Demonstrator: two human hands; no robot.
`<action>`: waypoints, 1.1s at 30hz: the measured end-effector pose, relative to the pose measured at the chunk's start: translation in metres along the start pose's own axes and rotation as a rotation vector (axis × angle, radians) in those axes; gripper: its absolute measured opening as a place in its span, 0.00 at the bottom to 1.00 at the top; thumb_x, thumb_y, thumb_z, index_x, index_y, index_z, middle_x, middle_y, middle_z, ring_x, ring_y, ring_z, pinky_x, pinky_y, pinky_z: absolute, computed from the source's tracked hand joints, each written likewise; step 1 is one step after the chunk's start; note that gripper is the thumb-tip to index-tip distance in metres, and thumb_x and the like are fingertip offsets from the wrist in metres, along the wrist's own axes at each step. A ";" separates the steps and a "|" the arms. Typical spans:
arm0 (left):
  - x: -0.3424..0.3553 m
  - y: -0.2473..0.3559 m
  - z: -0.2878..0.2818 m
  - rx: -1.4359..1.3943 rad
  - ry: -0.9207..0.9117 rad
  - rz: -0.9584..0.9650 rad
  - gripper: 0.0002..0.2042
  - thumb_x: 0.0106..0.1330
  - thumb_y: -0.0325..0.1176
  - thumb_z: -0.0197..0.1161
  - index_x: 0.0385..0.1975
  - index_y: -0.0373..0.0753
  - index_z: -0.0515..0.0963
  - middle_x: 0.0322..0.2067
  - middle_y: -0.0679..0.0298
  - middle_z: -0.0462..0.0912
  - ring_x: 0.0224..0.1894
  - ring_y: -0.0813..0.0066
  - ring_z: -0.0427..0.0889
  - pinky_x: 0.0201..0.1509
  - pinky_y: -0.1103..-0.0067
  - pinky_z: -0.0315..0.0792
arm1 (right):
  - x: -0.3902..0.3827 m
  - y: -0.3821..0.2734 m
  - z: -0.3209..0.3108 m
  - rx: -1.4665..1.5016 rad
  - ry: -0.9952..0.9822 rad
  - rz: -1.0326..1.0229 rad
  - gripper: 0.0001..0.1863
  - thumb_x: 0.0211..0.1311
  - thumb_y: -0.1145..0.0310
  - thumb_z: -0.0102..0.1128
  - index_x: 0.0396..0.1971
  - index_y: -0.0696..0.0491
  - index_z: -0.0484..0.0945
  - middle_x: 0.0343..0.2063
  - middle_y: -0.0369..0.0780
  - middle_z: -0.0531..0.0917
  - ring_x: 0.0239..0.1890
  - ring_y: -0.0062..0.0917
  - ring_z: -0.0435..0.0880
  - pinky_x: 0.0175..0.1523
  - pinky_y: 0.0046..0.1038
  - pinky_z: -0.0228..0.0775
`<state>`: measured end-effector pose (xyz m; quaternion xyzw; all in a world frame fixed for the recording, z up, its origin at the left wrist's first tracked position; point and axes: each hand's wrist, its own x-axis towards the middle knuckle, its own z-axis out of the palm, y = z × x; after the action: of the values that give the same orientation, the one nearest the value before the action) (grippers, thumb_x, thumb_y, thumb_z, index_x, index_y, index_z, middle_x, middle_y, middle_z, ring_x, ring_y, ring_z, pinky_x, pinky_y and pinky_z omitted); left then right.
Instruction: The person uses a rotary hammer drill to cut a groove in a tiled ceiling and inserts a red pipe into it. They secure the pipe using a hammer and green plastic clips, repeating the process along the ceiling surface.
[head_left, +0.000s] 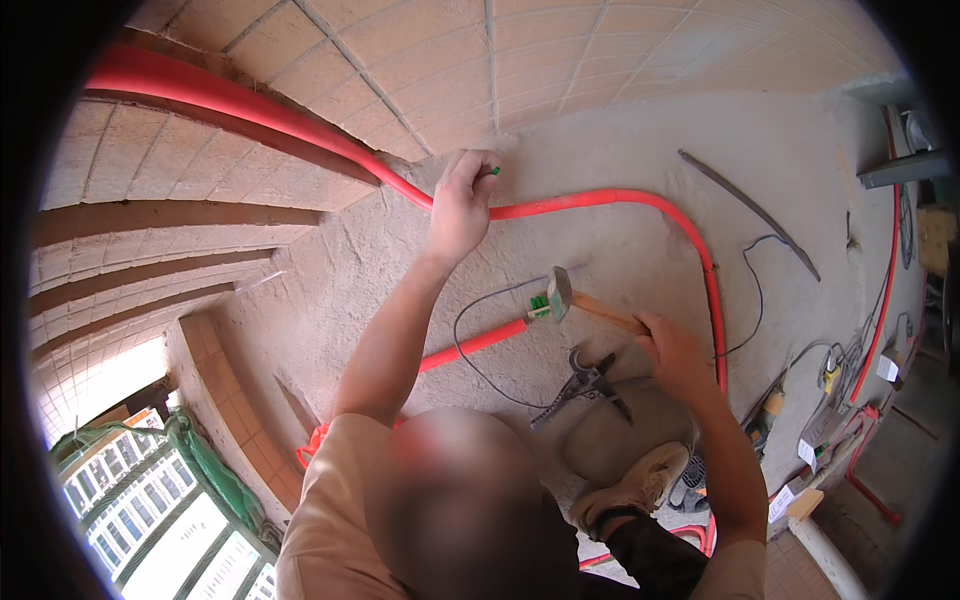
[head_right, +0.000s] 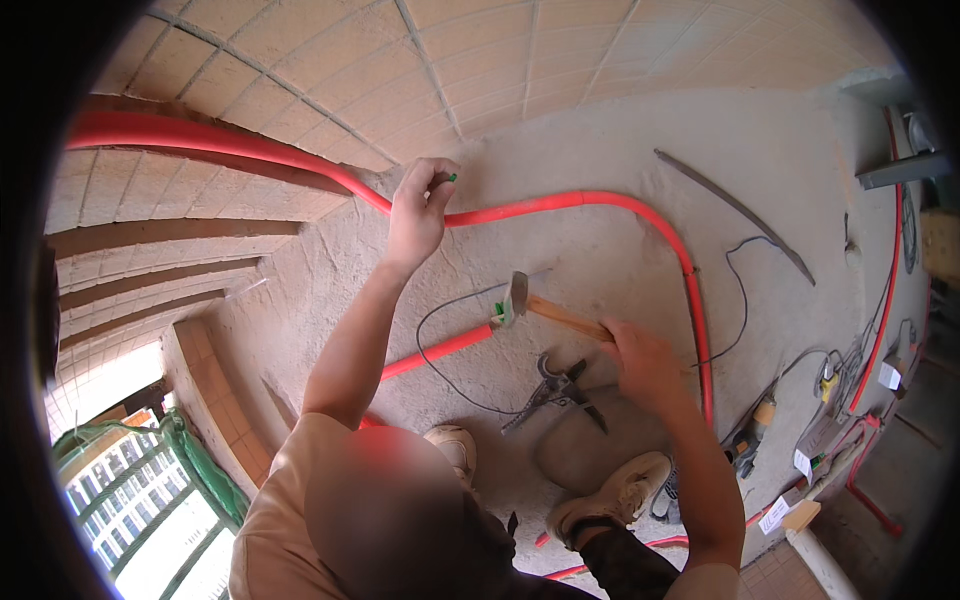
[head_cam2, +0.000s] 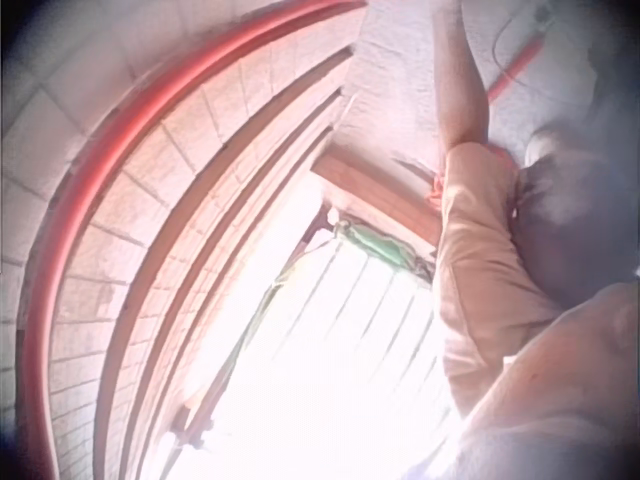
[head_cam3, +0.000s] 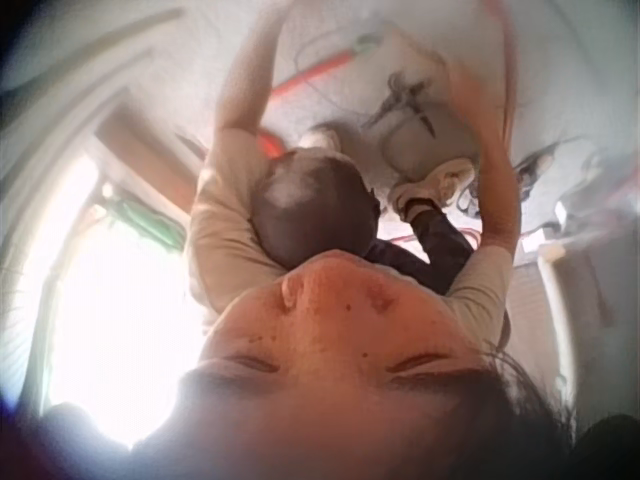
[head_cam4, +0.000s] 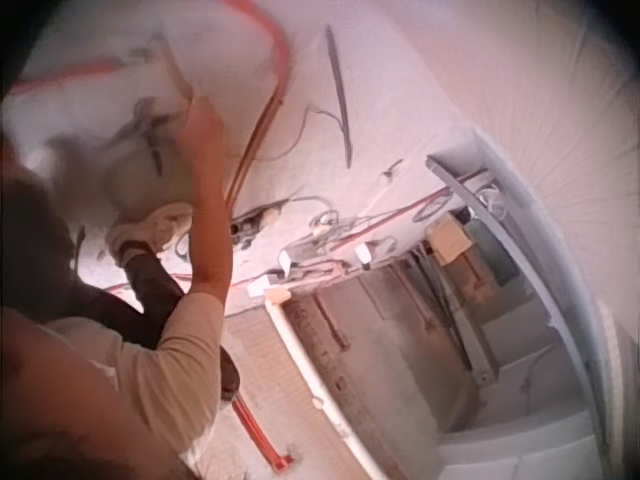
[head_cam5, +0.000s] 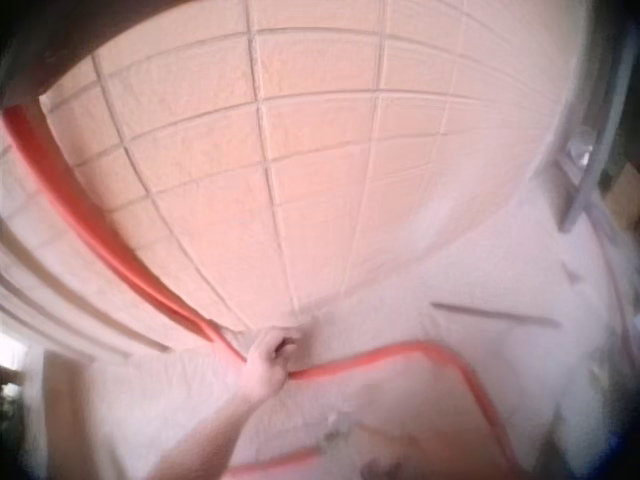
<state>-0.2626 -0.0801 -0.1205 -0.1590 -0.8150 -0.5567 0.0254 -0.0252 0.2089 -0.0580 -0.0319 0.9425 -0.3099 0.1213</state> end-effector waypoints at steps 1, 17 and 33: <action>0.007 -0.007 0.000 -0.069 -0.023 -0.091 0.10 0.60 0.15 0.58 0.39 0.33 0.77 0.38 0.51 0.80 0.41 0.53 0.81 0.45 0.68 0.75 | 0.010 -0.013 0.001 0.089 0.022 0.000 0.18 0.68 0.68 0.59 0.54 0.57 0.73 0.42 0.50 0.82 0.43 0.49 0.81 0.48 0.43 0.73; 0.043 -0.009 0.051 -0.155 -0.525 0.165 0.07 0.55 0.16 0.62 0.33 0.33 0.78 0.31 0.52 0.80 0.33 0.57 0.82 0.37 0.70 0.75 | 0.070 -0.041 0.056 0.192 0.354 0.437 0.22 0.72 0.70 0.53 0.63 0.63 0.69 0.49 0.58 0.81 0.51 0.54 0.80 0.54 0.44 0.73; 0.024 -0.018 0.060 -0.094 -0.430 0.195 0.08 0.58 0.14 0.61 0.33 0.33 0.74 0.34 0.54 0.77 0.37 0.52 0.79 0.40 0.67 0.74 | 0.062 -0.043 0.058 0.366 0.399 0.388 0.25 0.67 0.75 0.55 0.64 0.64 0.67 0.47 0.59 0.80 0.46 0.54 0.82 0.50 0.42 0.75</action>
<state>-0.2824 -0.0258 -0.1538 -0.3531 -0.7555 -0.5423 -0.1026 -0.0715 0.1322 -0.0909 0.2316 0.8649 -0.4454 -0.0051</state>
